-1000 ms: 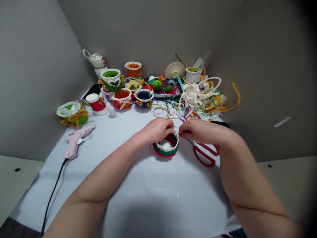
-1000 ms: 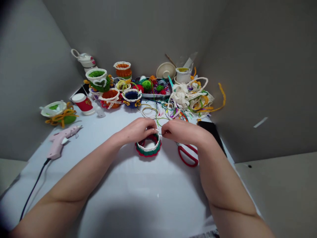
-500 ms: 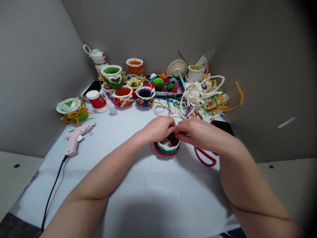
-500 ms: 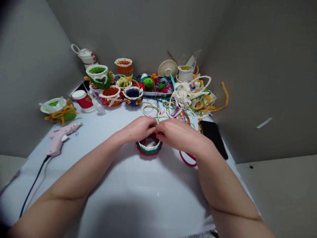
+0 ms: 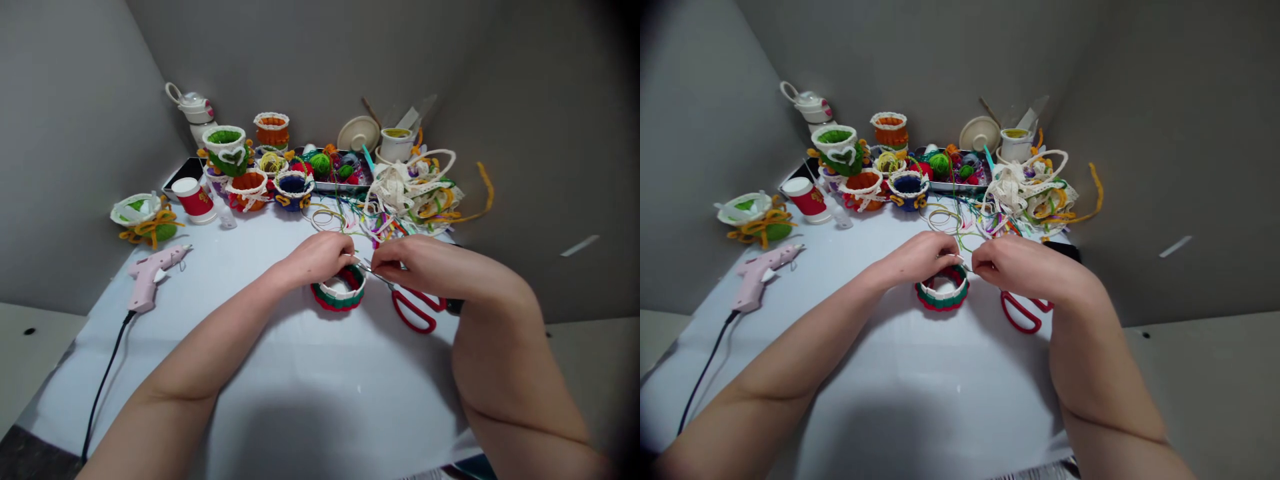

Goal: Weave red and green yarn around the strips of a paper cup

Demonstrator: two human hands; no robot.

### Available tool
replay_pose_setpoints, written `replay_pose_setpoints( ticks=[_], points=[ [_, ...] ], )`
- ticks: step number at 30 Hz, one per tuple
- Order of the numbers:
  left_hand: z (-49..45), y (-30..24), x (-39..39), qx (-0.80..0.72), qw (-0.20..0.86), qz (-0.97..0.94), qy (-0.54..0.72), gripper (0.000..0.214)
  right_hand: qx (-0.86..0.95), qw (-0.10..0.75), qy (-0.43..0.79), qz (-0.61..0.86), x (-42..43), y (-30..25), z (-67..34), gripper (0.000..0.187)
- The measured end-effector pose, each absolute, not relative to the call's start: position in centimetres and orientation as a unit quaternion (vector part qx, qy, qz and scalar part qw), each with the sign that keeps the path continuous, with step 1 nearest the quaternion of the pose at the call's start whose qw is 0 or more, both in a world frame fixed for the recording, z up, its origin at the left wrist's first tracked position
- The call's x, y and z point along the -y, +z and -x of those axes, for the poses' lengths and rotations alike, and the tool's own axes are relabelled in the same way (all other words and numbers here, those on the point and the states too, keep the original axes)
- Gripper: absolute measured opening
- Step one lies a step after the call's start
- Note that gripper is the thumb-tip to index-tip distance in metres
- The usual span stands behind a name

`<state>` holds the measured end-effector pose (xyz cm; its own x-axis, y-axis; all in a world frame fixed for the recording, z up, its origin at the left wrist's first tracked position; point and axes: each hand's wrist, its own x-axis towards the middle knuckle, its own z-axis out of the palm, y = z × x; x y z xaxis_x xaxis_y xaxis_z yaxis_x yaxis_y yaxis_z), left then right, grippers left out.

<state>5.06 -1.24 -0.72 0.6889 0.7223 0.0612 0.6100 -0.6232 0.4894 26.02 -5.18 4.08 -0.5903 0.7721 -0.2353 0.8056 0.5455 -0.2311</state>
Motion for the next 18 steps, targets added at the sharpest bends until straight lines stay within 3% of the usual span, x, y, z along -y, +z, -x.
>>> replay_pose_setpoints(
  ticks=[10,18],
  points=[
    [-4.9,-0.3,1.3,-0.367,0.204,-0.901,0.111,0.019,-0.846,0.153,-0.188,-0.476,3.6,2.8,-24.8,0.023],
    [-4.6,0.5,2.1,-0.384,0.145,-0.912,0.027,0.021,-0.857,0.104,-0.171,-0.474,3.7,2.9,-24.9,0.026]
  ],
)
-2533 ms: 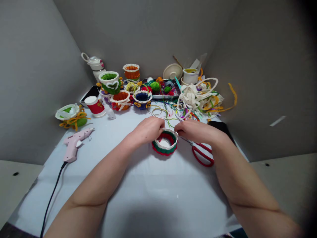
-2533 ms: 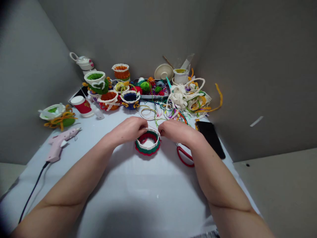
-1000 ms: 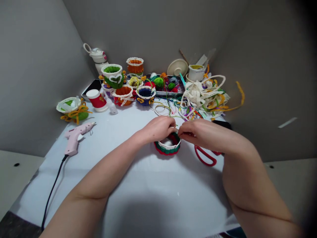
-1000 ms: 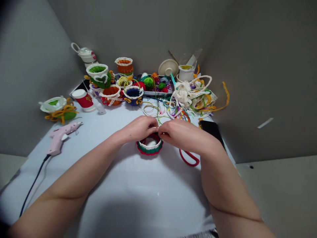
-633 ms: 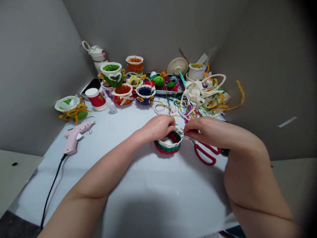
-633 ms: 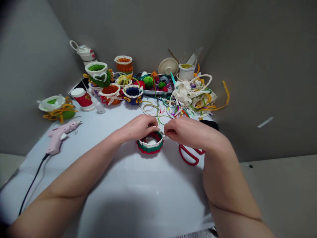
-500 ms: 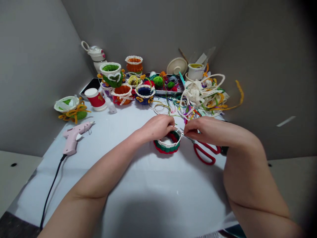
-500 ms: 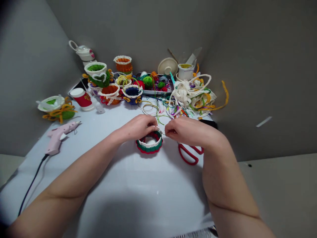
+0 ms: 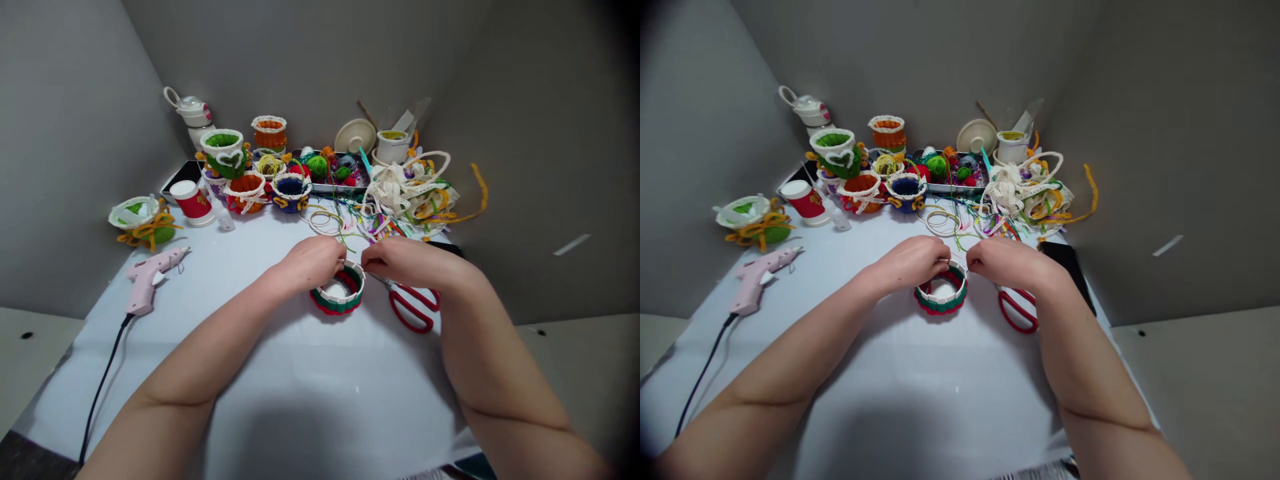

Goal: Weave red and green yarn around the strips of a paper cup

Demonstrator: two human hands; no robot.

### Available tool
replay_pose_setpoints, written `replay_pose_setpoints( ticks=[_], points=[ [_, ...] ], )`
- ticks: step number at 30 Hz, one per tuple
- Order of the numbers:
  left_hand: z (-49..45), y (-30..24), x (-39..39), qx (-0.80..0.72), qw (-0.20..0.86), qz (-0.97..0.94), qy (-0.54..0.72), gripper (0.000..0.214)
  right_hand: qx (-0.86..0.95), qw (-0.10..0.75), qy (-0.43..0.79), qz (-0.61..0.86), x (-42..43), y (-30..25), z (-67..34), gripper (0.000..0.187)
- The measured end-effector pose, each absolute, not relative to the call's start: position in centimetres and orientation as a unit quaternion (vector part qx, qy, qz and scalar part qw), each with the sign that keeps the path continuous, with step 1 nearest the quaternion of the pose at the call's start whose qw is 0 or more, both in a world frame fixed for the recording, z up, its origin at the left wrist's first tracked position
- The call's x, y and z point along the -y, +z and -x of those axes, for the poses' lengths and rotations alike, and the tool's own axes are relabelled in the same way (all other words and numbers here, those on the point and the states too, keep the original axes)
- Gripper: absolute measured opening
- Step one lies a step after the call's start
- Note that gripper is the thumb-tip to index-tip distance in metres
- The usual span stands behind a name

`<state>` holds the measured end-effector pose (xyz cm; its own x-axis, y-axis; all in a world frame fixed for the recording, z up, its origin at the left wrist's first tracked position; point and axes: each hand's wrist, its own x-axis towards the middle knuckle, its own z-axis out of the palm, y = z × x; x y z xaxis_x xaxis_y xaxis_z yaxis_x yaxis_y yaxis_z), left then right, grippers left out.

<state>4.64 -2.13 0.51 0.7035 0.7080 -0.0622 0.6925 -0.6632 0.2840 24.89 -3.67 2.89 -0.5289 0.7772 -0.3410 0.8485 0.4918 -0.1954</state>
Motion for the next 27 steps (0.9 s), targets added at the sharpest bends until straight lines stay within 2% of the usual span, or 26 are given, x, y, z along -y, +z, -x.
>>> replay_pose_setpoints(
  ticks=[3,6,10,16,21,27],
  points=[
    [-4.7,0.8,2.3,-0.371,0.167,-0.911,0.062,0.020,-0.858,0.097,-0.171,-0.475,3.4,2.6,-24.7,0.026],
    [-4.9,0.5,2.2,-0.326,0.238,-0.907,0.118,0.023,-0.854,0.104,-0.153,-0.486,3.2,2.2,-24.3,0.027],
    [-5.3,-0.2,1.9,-0.286,0.298,-0.900,0.139,0.013,-0.853,0.093,-0.148,-0.491,3.1,1.9,-24.1,0.027],
    [-5.3,-0.7,1.6,-0.310,0.306,-0.887,0.151,0.009,-0.852,0.096,-0.166,-0.488,3.3,2.6,-24.9,0.023],
    [-5.2,-0.6,1.5,-0.255,0.325,-0.900,0.139,0.011,-0.848,0.106,-0.170,-0.491,3.1,2.5,-25.0,0.025],
    [-5.3,-0.5,1.5,-0.293,0.287,-0.901,0.143,0.012,-0.854,0.114,-0.185,-0.472,3.4,2.7,-25.5,0.023]
  ],
)
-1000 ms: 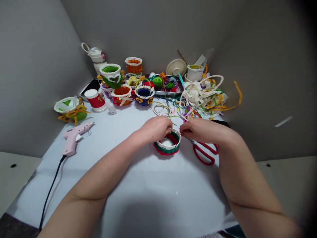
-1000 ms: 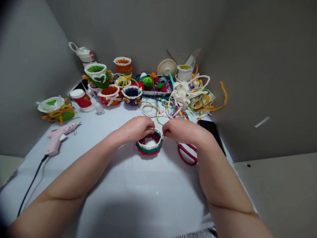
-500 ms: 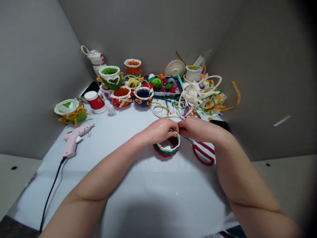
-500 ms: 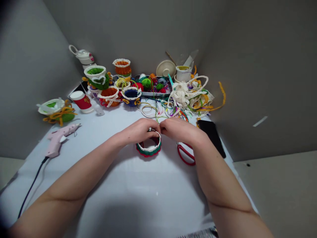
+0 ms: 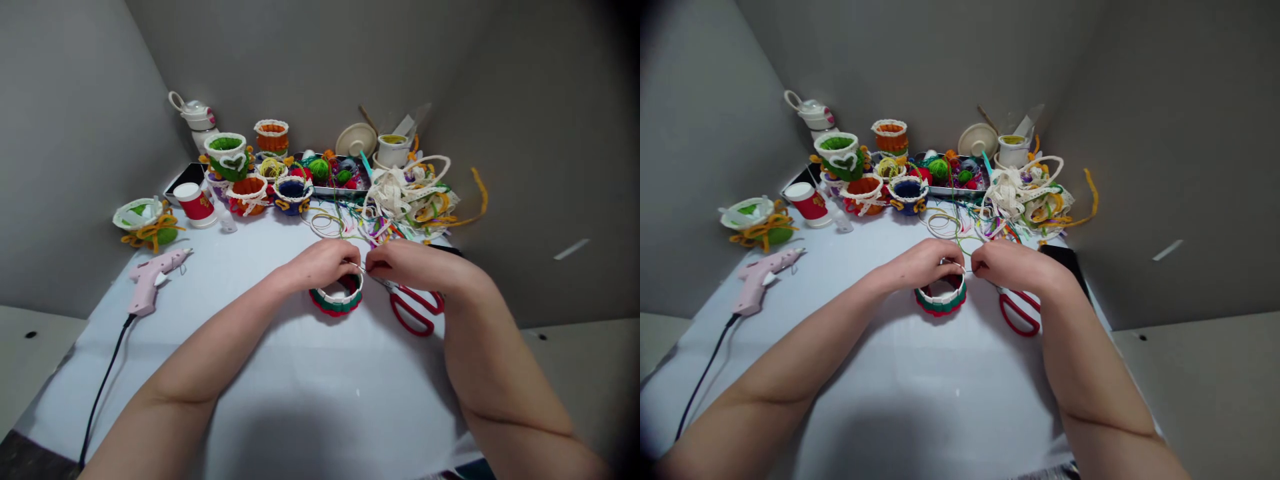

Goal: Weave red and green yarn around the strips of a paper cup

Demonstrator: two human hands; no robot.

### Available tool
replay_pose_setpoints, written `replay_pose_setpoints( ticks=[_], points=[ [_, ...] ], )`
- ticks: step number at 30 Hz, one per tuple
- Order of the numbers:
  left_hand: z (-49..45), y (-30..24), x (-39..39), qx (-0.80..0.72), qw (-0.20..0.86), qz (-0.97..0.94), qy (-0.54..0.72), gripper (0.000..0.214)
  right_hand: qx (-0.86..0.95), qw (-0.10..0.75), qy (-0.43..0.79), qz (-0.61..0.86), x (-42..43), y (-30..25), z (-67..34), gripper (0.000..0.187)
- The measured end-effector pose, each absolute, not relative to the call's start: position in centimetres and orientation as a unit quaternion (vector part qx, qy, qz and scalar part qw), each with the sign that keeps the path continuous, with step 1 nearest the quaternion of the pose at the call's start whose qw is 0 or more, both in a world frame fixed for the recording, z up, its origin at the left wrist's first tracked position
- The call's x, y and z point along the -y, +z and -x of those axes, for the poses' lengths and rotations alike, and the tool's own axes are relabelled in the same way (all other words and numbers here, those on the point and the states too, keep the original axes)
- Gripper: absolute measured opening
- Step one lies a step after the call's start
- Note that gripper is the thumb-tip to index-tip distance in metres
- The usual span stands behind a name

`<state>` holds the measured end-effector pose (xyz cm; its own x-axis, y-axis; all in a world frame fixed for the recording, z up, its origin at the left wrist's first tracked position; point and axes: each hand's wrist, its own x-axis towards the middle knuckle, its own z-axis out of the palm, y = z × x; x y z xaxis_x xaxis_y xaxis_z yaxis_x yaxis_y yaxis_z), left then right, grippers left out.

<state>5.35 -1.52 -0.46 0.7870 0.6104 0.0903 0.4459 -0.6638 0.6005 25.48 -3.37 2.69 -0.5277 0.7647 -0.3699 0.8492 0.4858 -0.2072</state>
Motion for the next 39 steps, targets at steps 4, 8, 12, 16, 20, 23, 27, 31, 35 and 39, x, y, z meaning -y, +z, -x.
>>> replay_pose_setpoints(
  ticks=[4,8,12,16,20,23,27,31,35,39],
  points=[
    [-5.4,-0.8,1.5,-0.308,0.265,-0.903,0.142,0.014,-0.864,0.081,-0.218,-0.447,4.5,4.0,-25.7,0.023],
    [-5.5,-1.0,1.5,-0.313,0.252,-0.905,0.137,0.017,-0.863,0.039,-0.195,-0.463,5.2,4.6,-25.1,0.026],
    [-5.6,-0.9,1.7,-0.328,0.229,-0.908,0.126,0.018,-0.850,0.023,-0.165,-0.500,5.3,4.4,-23.8,0.030],
    [-5.6,-0.9,1.8,-0.340,0.218,-0.907,0.119,0.018,-0.843,0.040,-0.131,-0.520,5.8,4.3,-22.2,0.024],
    [-5.6,-0.9,1.7,-0.334,0.229,-0.906,0.123,0.019,-0.872,0.077,-0.132,-0.466,6.5,4.7,-22.1,0.023],
    [-5.6,-0.8,1.8,-0.335,0.251,-0.899,0.129,0.019,-0.883,0.052,-0.144,-0.443,6.7,4.9,-23.4,0.025],
    [-5.6,-0.6,1.8,-0.339,0.270,-0.891,0.133,0.018,-0.892,0.031,-0.156,-0.423,6.7,5.1,-25.0,0.025],
    [-5.5,-0.5,1.8,-0.344,0.272,-0.889,0.133,0.017,-0.889,0.032,-0.169,-0.424,6.5,4.9,-25.7,0.022],
    [-5.5,-0.7,1.7,-0.342,0.271,-0.889,0.141,0.016,-0.883,0.060,-0.165,-0.435,6.0,4.2,-26.2,0.020],
    [-5.5,-0.7,1.7,-0.345,0.266,-0.889,0.139,0.016,-0.867,0.094,-0.153,-0.464,5.4,3.5,-25.7,0.019]
  ],
)
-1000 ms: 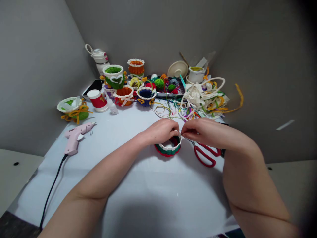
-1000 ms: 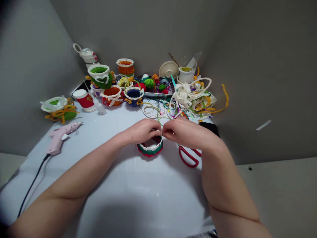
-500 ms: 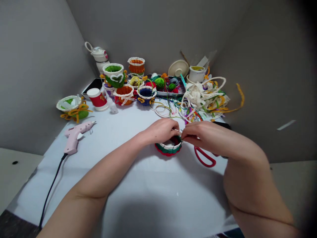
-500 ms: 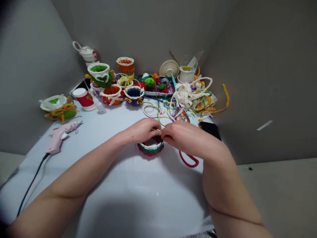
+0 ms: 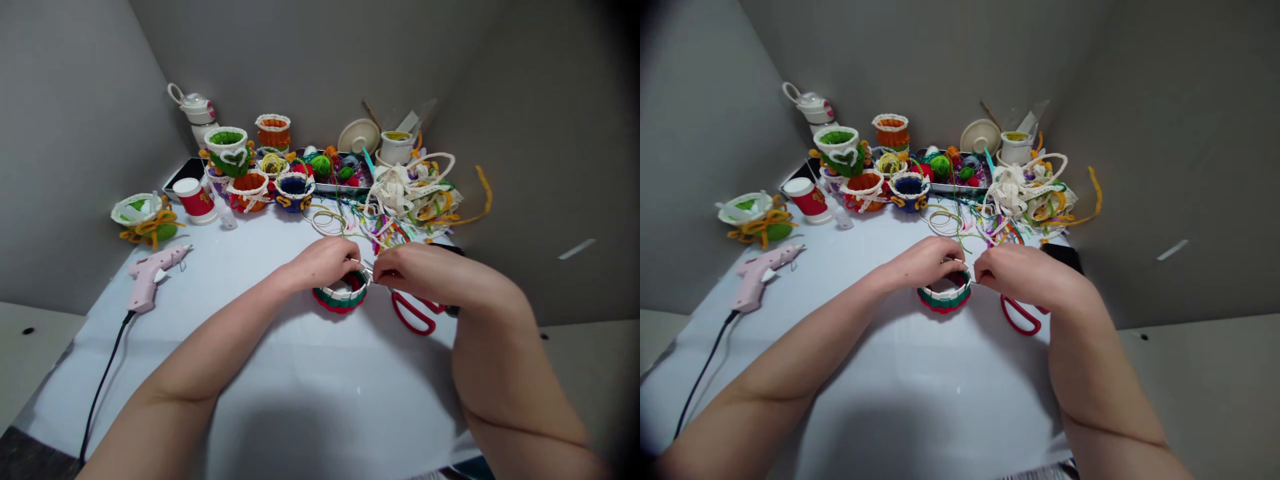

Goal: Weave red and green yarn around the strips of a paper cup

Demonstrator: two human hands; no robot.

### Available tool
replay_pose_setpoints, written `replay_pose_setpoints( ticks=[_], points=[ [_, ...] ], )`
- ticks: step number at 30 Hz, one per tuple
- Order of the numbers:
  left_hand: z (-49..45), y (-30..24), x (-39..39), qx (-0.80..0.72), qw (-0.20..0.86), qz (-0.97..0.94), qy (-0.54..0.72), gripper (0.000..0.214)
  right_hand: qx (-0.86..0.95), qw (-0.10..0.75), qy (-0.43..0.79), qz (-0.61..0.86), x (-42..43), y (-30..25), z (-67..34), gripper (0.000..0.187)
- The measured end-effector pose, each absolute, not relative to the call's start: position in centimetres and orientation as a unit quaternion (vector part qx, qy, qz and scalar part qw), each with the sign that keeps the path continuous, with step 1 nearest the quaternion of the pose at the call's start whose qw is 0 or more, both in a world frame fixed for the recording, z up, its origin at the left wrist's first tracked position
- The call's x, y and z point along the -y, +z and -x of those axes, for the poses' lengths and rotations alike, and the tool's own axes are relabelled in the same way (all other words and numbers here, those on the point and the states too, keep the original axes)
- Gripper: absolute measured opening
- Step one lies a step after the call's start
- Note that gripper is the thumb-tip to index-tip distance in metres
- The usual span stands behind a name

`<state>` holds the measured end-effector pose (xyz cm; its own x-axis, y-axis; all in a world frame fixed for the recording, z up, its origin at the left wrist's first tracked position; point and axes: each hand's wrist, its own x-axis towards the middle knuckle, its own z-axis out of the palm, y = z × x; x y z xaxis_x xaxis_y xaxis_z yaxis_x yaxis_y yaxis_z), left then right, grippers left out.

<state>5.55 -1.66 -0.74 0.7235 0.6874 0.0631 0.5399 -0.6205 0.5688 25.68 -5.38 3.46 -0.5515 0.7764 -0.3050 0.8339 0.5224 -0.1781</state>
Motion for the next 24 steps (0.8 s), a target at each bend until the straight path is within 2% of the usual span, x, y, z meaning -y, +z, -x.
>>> replay_pose_setpoints(
  ticks=[5,11,21,24],
  points=[
    [-5.2,-0.3,1.7,-0.338,0.228,-0.907,0.107,0.018,-0.834,0.158,-0.136,-0.511,4.5,3.1,-24.4,0.022],
    [-4.5,0.8,2.4,-0.389,0.140,-0.909,0.042,0.022,-0.835,0.144,-0.113,-0.520,4.3,3.1,-24.1,0.023],
    [-5.6,-0.2,2.7,-0.316,0.261,-0.904,0.124,0.019,-0.835,0.151,-0.119,-0.516,3.8,1.8,-23.8,0.027],
    [-5.6,0.0,2.6,-0.318,0.267,-0.902,0.119,0.016,-0.840,0.136,-0.110,-0.513,3.8,1.8,-23.6,0.026]
  ],
)
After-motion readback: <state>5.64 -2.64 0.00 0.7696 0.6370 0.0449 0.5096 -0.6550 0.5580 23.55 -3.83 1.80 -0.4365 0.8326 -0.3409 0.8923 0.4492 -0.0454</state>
